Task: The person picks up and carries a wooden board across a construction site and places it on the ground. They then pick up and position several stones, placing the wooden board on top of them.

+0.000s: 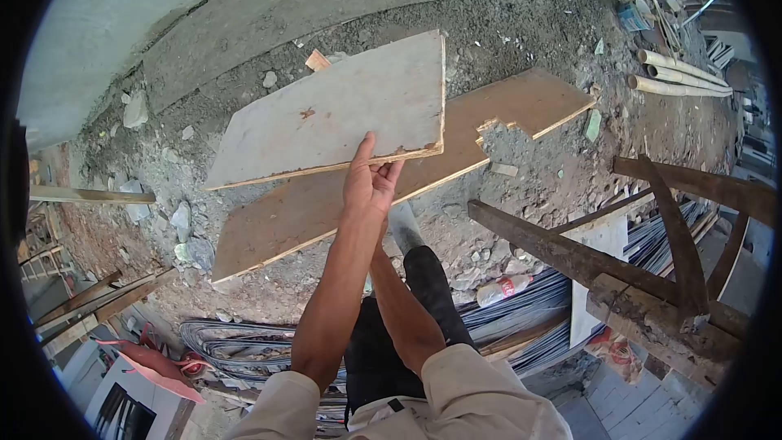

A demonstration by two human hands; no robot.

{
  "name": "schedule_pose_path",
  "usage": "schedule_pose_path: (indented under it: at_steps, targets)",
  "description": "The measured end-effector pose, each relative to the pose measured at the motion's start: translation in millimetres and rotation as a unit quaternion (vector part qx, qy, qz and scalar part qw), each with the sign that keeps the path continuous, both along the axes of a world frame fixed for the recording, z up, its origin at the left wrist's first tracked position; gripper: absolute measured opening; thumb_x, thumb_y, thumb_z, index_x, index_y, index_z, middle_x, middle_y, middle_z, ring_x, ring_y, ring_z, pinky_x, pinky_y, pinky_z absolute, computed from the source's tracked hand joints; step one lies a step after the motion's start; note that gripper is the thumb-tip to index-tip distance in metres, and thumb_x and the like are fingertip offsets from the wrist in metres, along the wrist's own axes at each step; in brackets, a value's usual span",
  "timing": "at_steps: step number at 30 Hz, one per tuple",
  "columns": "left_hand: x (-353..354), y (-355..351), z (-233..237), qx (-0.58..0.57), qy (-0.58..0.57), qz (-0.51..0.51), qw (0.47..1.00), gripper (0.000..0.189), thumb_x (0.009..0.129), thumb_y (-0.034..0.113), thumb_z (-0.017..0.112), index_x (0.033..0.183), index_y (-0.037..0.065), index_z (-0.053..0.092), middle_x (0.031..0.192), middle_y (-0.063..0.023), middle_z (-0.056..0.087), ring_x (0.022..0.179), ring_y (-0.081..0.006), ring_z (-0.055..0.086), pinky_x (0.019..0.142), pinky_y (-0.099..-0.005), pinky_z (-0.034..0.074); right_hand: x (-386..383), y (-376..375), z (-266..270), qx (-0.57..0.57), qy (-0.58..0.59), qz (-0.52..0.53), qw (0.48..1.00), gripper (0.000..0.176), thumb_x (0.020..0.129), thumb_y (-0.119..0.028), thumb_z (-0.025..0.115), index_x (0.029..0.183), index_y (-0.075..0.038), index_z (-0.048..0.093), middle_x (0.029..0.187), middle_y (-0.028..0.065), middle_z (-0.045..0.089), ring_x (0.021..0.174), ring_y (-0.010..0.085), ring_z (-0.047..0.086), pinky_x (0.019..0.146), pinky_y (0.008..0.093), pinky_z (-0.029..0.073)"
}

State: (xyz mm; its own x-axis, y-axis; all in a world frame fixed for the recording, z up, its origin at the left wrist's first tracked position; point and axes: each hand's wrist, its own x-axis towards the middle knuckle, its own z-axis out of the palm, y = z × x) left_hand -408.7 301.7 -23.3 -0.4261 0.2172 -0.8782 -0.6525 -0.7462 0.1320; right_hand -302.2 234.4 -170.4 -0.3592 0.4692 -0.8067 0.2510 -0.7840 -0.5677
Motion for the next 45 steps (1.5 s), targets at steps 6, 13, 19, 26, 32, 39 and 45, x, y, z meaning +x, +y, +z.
schedule_pose_path:
  at_steps: [6, 13, 19, 26, 32, 39, 45]
  targets:
    - [58, 99, 39, 0.138, -0.039, -0.013, 0.990, 0.023, 0.077, 0.017, 0.067, 0.089, 0.005, 0.053, 0.081, -0.0052, 0.057, 0.079, -0.0187, 0.061, 0.077, -0.0383, 0.056, 40, -23, -17, -0.037, -0.015, 0.049, 0.998, 0.038, 0.073, 0.007, 0.060, 0.105, -0.009, 0.046, 0.098, 0.0063, 0.055, 0.081, 0.0181, 0.059, 0.059, 0.0326, 0.055]
    - [74, 187, 23, 0.166, -0.070, -0.089, 0.980, 0.028, 0.083, 0.029, 0.061, 0.075, 0.005, 0.047, 0.076, -0.0081, 0.053, 0.077, -0.0239, 0.063, 0.075, -0.0415, 0.056, 41, -21, -11, -0.052, -0.016, 0.018, 0.998, 0.039, 0.073, 0.001, 0.065, 0.105, -0.011, 0.046, 0.093, 0.0063, 0.057, 0.084, 0.0227, 0.059, 0.063, 0.0400, 0.054]
    - [39, 171, -2, 0.170, 0.123, -0.338, 0.917, 0.046, 0.086, 0.048, 0.049, 0.070, 0.005, 0.049, 0.086, -0.0174, 0.061, 0.082, -0.0283, 0.063, 0.070, -0.0412, 0.054, 22, -6, -7, -0.061, -0.047, 0.039, 0.996, 0.042, 0.073, 0.002, 0.064, 0.109, -0.006, 0.043, 0.100, 0.0110, 0.056, 0.087, 0.0245, 0.060, 0.067, 0.0419, 0.056]
    - [-11, 7, -117, -0.539, 0.539, -0.511, 0.397, 0.061, 0.079, 0.046, 0.059, 0.114, -0.003, 0.047, 0.125, -0.0257, 0.041, 0.117, -0.0378, 0.039, 0.095, -0.0541, 0.028, 36, -36, -57, 0.081, 0.123, -0.009, 0.989, 0.049, 0.075, 0.004, 0.059, 0.118, -0.003, 0.037, 0.103, 0.0083, 0.051, 0.089, 0.0170, 0.056, 0.064, 0.0275, 0.053]
    - [24, 4, -171, -0.385, 0.521, -0.719, 0.251, 0.091, 0.073, 0.067, 0.048, 0.132, -0.001, 0.031, 0.135, -0.0293, 0.026, 0.126, -0.0432, 0.025, 0.096, -0.0643, 0.016, 33, -11, -21, -0.094, 0.103, -0.055, 0.989, 0.063, 0.076, 0.002, 0.062, 0.129, -0.004, 0.029, 0.105, 0.0050, 0.051, 0.094, 0.0106, 0.052, 0.078, 0.0235, 0.046]
    - [-2, 43, -143, -0.368, 0.482, -0.750, 0.264, 0.081, 0.071, 0.047, 0.065, 0.132, 0.003, 0.033, 0.131, -0.0261, 0.035, 0.122, -0.0406, 0.034, 0.095, -0.0576, 0.028, 9, -4, -21, -0.016, 0.212, 0.048, 0.976, 0.068, 0.074, -0.019, 0.069, 0.129, -0.002, 0.032, 0.105, 0.0099, 0.055, 0.095, 0.0163, 0.052, 0.081, 0.0289, 0.043]
    - [-67, 55, -130, -0.416, 0.415, -0.767, 0.256, 0.063, 0.071, 0.016, 0.063, 0.129, 0.006, 0.040, 0.108, -0.0208, 0.058, 0.100, -0.0366, 0.055, 0.085, -0.0400, 0.045, -24, 41, 15, 0.060, 0.230, 0.284, 0.929, 0.064, 0.076, -0.015, 0.065, 0.130, -0.006, 0.032, 0.104, 0.0140, 0.058, 0.097, 0.0199, 0.055, 0.083, 0.0330, 0.044]
